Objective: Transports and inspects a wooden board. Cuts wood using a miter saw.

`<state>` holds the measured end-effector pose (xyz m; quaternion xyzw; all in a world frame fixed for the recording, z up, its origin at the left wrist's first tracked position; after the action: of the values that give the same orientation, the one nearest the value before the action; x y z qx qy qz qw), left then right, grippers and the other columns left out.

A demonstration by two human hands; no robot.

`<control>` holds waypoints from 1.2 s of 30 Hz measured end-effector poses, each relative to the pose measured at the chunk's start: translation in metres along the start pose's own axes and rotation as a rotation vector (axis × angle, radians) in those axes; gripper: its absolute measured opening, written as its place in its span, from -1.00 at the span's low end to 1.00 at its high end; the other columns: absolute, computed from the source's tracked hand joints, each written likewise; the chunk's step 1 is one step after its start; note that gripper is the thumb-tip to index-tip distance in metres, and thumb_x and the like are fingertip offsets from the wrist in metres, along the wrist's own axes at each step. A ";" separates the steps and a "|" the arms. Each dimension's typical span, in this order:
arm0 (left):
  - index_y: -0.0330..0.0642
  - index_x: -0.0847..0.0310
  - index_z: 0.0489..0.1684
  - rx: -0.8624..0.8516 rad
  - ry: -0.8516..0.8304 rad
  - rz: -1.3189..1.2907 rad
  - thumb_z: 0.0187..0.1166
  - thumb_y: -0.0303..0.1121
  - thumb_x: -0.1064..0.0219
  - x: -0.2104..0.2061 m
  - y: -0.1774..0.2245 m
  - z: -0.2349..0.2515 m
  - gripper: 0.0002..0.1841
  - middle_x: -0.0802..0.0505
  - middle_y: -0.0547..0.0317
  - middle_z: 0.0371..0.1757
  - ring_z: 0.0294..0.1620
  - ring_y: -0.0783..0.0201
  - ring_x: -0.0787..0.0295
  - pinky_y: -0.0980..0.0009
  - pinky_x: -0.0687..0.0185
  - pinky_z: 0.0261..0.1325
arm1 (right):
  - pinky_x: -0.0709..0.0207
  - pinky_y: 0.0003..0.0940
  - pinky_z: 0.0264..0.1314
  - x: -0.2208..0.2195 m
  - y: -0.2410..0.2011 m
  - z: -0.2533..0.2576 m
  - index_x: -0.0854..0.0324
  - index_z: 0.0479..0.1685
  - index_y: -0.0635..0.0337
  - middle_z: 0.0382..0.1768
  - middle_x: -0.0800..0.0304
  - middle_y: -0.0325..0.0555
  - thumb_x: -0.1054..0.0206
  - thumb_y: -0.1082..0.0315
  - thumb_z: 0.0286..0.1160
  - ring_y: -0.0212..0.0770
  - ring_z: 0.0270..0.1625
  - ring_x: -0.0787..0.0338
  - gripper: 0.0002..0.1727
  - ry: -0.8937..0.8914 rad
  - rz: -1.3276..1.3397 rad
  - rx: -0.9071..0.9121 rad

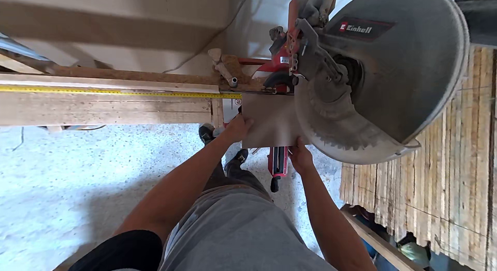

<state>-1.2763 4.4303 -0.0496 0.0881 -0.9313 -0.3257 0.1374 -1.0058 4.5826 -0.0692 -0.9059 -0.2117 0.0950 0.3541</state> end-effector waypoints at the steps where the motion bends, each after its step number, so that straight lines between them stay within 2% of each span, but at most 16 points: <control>1: -0.45 -0.30 0.58 -0.005 0.006 0.002 0.83 0.06 -0.09 0.000 -0.001 0.000 -0.32 -0.71 -0.41 0.34 0.43 -0.26 -0.66 -0.27 -0.47 0.51 | -0.61 -0.11 0.39 0.000 0.000 0.000 -0.37 0.59 0.13 0.32 -0.73 -0.06 0.04 -0.20 0.82 -0.16 0.33 -0.73 -0.34 0.001 -0.004 0.001; 9: -0.48 -0.32 0.54 -0.008 -0.003 0.006 0.84 0.03 -0.09 0.001 0.002 -0.002 -0.35 -0.71 -0.43 0.32 0.41 -0.24 -0.68 -0.24 -0.48 0.51 | -0.58 -0.13 0.42 0.003 0.004 0.003 -0.38 0.58 0.13 0.32 -0.72 -0.06 0.09 -0.21 0.84 -0.16 0.34 -0.71 -0.34 -0.007 0.010 -0.018; 18: -0.42 -0.38 0.53 -0.019 0.022 -0.026 0.83 0.02 -0.11 0.002 0.001 -0.001 -0.39 -0.72 -0.38 0.33 0.41 -0.21 -0.68 -0.23 -0.48 0.52 | -0.60 -0.13 0.39 0.003 0.006 0.005 -0.41 0.56 0.12 0.32 -0.72 -0.06 0.04 -0.22 0.82 -0.16 0.33 -0.73 -0.34 0.001 0.003 -0.020; 20: -0.39 -0.44 0.49 -0.017 0.055 -0.073 0.82 0.01 -0.15 0.001 -0.001 0.001 -0.42 -0.74 -0.36 0.30 0.38 -0.21 -0.70 -0.25 -0.50 0.49 | -0.60 -0.12 0.39 0.004 0.005 0.003 -0.40 0.59 0.13 0.37 -0.70 -0.03 0.03 -0.23 0.81 -0.14 0.36 -0.71 -0.32 0.036 -0.064 -0.056; 22: -0.38 -0.48 0.46 -0.006 0.076 -0.105 0.80 0.01 -0.18 0.000 -0.005 0.002 -0.43 -0.76 -0.35 0.27 0.35 -0.21 -0.72 -0.27 -0.53 0.45 | -0.67 -0.04 0.28 0.020 -0.008 -0.011 -0.44 0.57 0.17 0.36 -0.73 0.05 -0.02 -0.14 0.83 -0.05 0.31 -0.77 -0.37 0.131 -0.246 -0.095; 24: -0.38 -0.50 0.44 0.002 0.092 -0.100 0.79 0.01 -0.20 -0.001 -0.005 0.002 -0.43 -0.77 -0.36 0.24 0.32 -0.23 -0.73 -0.29 -0.55 0.40 | -0.67 0.08 0.29 0.054 -0.061 -0.048 -0.44 0.54 0.29 0.37 -0.69 0.21 -0.13 0.16 0.83 0.07 0.31 -0.76 -0.52 0.283 -0.466 0.046; 25: -0.38 -0.51 0.42 -0.002 0.100 -0.083 0.79 0.02 -0.19 -0.001 -0.003 0.003 -0.43 -0.77 -0.37 0.23 0.30 -0.25 -0.73 -0.30 -0.56 0.39 | -0.67 0.11 0.27 0.074 -0.111 -0.077 -0.52 0.44 0.36 0.27 -0.73 0.25 -0.18 0.22 0.79 0.07 0.23 -0.78 -0.56 0.402 -0.579 0.237; 26: -0.39 -0.52 0.41 -0.005 0.106 -0.067 0.79 0.02 -0.19 0.001 -0.001 0.004 -0.43 -0.77 -0.38 0.22 0.30 -0.27 -0.73 -0.31 -0.54 0.39 | -0.64 0.03 0.34 0.087 -0.170 -0.115 -0.51 0.46 0.37 0.28 -0.73 0.20 -0.18 0.18 0.79 -0.02 0.25 -0.77 -0.52 0.483 -0.629 0.464; 28: -0.36 -0.54 0.41 0.012 0.114 -0.038 0.79 0.05 -0.18 0.002 -0.002 0.001 -0.41 -0.77 -0.39 0.23 0.30 -0.30 -0.73 -0.36 -0.53 0.39 | -0.57 -0.24 0.50 0.091 -0.294 -0.202 -0.35 0.61 0.38 0.47 -0.62 0.04 -0.11 0.13 0.82 -0.23 0.44 -0.66 -0.43 0.505 -0.645 0.959; 30: -0.33 -0.56 0.41 0.012 0.126 -0.026 0.78 0.07 -0.18 -0.001 -0.005 -0.002 -0.41 -0.78 -0.37 0.23 0.30 -0.30 -0.73 -0.39 -0.52 0.39 | -0.36 -0.12 0.74 0.063 -0.394 -0.271 -0.22 0.66 0.48 0.61 -0.46 0.22 -0.08 0.03 0.83 -0.05 0.66 -0.48 -0.31 0.452 -0.867 1.324; 31: -0.32 -0.57 0.40 0.008 0.135 -0.039 0.78 0.07 -0.19 0.000 -0.005 -0.002 -0.42 -0.79 -0.37 0.22 0.29 -0.29 -0.74 -0.38 -0.54 0.38 | -0.32 0.01 0.78 0.038 -0.427 -0.282 -0.23 0.66 0.48 0.60 -0.44 0.34 -0.05 -0.10 0.82 0.07 0.67 -0.47 -0.22 0.441 -1.068 1.358; 32: -0.32 -0.56 0.41 0.006 0.138 -0.060 0.78 0.06 -0.19 0.000 -0.004 -0.001 -0.43 -0.78 -0.37 0.22 0.29 -0.29 -0.74 -0.36 -0.55 0.37 | -0.38 0.17 0.65 0.002 -0.450 -0.282 -0.34 0.61 0.40 0.47 -0.54 0.41 0.03 -0.29 0.76 0.17 0.55 -0.57 -0.14 0.422 -1.323 1.340; 33: -0.31 -0.55 0.41 0.005 0.139 -0.081 0.79 0.06 -0.19 -0.001 -0.005 -0.002 -0.43 -0.78 -0.35 0.23 0.28 -0.26 -0.75 -0.34 -0.58 0.36 | -0.51 0.34 0.37 -0.041 -0.465 -0.275 -0.48 0.49 0.27 0.25 -0.68 0.38 0.12 -0.47 0.65 0.24 0.32 -0.71 -0.06 0.363 -1.549 1.310; 34: -0.33 -0.55 0.41 0.004 0.141 -0.089 0.79 0.05 -0.19 -0.002 -0.006 -0.002 -0.43 -0.78 -0.36 0.23 0.29 -0.27 -0.75 -0.34 -0.58 0.36 | -0.51 0.47 0.02 -0.079 -0.474 -0.264 -0.59 0.28 0.17 -0.02 -0.75 0.32 0.18 -0.61 0.51 0.29 0.05 -0.78 -0.01 0.275 -1.709 1.260; 35: -0.34 -0.56 0.40 0.006 0.147 -0.079 0.79 0.05 -0.18 -0.002 -0.005 -0.003 -0.43 -0.78 -0.36 0.24 0.30 -0.27 -0.74 -0.33 -0.57 0.37 | -0.49 0.42 -0.19 -0.106 -0.478 -0.254 -0.66 0.12 0.10 -0.19 -0.76 0.20 0.14 -0.65 0.43 0.22 -0.12 -0.79 -0.03 0.169 -1.794 1.194; 36: -0.35 -0.56 0.40 0.009 0.151 -0.064 0.79 0.05 -0.18 -0.001 -0.003 -0.006 -0.42 -0.77 -0.38 0.25 0.32 -0.29 -0.73 -0.34 -0.54 0.40 | -0.53 0.18 -0.23 -0.122 -0.479 -0.246 -0.68 0.06 0.02 -0.25 -0.74 0.00 0.06 -0.59 0.49 -0.01 -0.20 -0.77 -0.15 0.072 -1.814 1.073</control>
<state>-1.2735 4.4252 -0.0473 0.1427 -0.9165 -0.3181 0.1963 -1.1874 4.6955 0.4394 -0.1349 -0.7298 -0.1512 0.6529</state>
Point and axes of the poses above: each hand's wrist, its own z-axis towards the middle knuckle, its own x-axis out of the back of the hand, y = z × x, the point moved 9 cm from there along z, towards the middle knuckle
